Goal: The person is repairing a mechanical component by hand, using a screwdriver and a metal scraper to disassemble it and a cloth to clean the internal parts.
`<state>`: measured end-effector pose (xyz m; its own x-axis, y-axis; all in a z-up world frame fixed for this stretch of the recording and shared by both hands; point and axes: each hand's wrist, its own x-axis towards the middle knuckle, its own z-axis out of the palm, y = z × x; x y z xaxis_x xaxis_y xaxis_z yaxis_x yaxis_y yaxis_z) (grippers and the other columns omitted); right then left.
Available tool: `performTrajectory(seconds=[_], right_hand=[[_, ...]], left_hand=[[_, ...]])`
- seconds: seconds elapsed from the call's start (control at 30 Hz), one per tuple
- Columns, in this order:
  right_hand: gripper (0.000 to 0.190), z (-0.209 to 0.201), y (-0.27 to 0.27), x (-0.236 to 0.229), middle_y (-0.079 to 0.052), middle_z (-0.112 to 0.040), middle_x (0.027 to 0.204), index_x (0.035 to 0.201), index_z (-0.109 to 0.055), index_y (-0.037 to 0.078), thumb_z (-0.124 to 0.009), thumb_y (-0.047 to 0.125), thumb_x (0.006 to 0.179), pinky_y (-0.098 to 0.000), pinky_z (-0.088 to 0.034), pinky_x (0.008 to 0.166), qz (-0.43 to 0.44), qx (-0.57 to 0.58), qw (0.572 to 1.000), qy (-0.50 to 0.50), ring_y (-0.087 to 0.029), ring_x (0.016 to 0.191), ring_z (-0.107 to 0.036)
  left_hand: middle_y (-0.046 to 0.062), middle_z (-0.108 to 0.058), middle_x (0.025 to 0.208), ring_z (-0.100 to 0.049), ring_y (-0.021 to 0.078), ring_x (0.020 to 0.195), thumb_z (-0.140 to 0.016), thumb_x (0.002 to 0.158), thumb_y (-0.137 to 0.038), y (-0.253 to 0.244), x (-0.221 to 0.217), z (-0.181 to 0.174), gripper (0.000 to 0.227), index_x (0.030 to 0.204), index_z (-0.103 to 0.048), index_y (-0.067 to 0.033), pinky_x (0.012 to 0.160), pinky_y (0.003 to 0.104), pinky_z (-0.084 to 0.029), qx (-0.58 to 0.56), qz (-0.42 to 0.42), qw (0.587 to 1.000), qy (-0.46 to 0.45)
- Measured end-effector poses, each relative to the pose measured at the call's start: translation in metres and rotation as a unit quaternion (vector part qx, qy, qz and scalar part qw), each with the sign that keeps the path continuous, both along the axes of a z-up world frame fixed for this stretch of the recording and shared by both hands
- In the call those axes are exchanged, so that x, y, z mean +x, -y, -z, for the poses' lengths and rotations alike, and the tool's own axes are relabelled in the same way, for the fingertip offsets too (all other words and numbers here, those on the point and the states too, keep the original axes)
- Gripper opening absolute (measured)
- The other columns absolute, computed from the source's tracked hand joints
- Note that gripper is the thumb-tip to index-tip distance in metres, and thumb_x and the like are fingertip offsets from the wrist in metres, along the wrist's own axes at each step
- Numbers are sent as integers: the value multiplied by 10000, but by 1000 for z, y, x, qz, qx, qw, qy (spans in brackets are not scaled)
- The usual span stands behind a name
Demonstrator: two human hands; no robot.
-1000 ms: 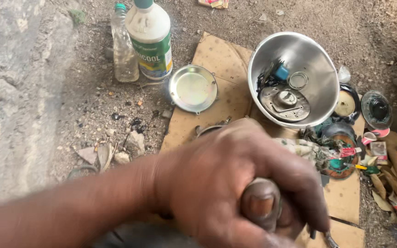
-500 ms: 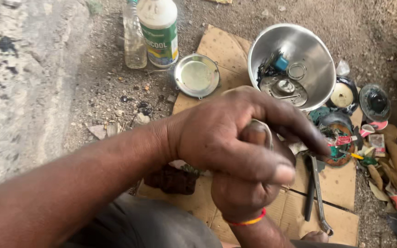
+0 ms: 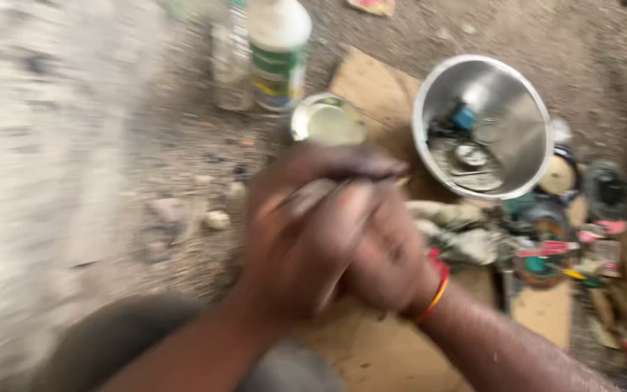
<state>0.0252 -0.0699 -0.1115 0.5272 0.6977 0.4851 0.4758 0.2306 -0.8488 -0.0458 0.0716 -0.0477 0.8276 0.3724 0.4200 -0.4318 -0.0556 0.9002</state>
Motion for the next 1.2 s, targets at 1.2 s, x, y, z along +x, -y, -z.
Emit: performTrajectory(seconds=[1.2], right_hand=[[296, -53, 122, 7, -74, -637, 925, 1061, -621, 58, -556, 335, 1139, -392, -546, 807, 356, 359, 814, -285, -216, 857, -651]], left_hand=[[60, -743, 1213, -696, 240, 1126, -632, 825, -108, 19, 34, 149, 428, 1187, -790, -273, 1011, 376, -521, 384, 196, 820, -377]])
